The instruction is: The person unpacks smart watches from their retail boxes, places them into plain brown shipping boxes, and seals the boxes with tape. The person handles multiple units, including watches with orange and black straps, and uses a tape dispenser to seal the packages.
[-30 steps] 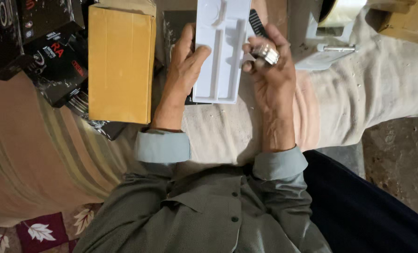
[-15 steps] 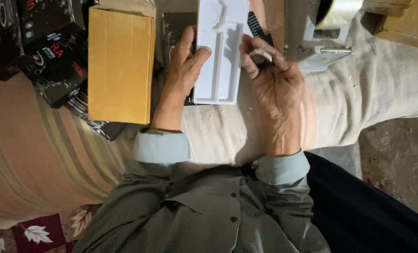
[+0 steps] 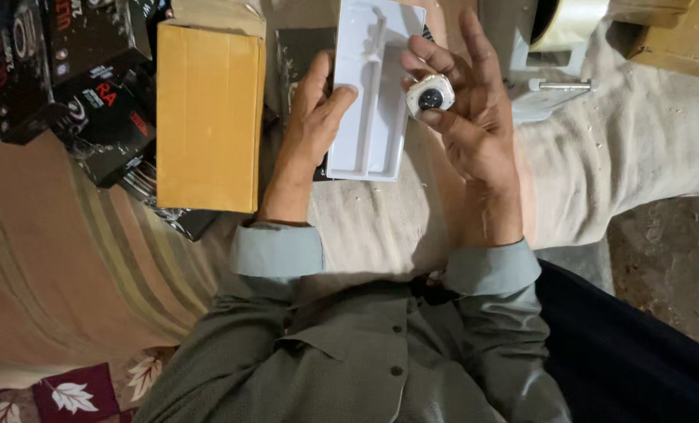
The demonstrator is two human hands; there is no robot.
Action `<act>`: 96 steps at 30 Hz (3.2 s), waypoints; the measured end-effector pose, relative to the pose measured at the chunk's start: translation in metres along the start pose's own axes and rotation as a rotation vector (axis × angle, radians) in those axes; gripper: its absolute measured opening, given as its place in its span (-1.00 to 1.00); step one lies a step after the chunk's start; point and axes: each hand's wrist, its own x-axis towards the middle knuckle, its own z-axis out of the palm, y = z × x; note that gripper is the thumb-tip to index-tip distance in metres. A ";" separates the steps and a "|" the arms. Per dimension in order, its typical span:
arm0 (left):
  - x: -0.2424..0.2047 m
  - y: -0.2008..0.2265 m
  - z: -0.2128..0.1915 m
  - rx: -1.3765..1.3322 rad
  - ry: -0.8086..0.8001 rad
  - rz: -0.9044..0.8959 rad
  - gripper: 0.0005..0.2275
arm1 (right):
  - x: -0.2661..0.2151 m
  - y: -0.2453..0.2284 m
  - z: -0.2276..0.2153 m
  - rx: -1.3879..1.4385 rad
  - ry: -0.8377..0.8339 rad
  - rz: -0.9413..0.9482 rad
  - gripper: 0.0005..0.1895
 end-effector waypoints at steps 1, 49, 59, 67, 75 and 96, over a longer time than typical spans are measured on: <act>0.001 0.001 0.000 -0.030 -0.008 0.015 -0.72 | 0.004 -0.001 -0.004 0.019 -0.037 0.006 -0.04; -0.001 0.011 0.003 -0.027 0.026 -0.074 -0.75 | -0.015 0.040 0.016 1.222 -0.104 -0.188 -0.48; 0.003 -0.005 0.000 0.106 0.044 0.112 -0.73 | 0.006 0.014 0.017 0.101 0.432 0.171 -0.64; 0.002 -0.010 0.000 0.165 0.050 -0.011 -0.72 | 0.060 0.011 0.029 -0.745 0.262 0.014 -0.78; 0.004 -0.016 0.003 0.092 0.076 0.039 -0.67 | 0.084 0.030 0.050 -1.284 0.333 -0.214 -0.70; 0.001 -0.016 0.006 0.174 0.102 0.036 -0.78 | 0.027 0.054 0.058 -1.585 0.224 -0.382 -0.65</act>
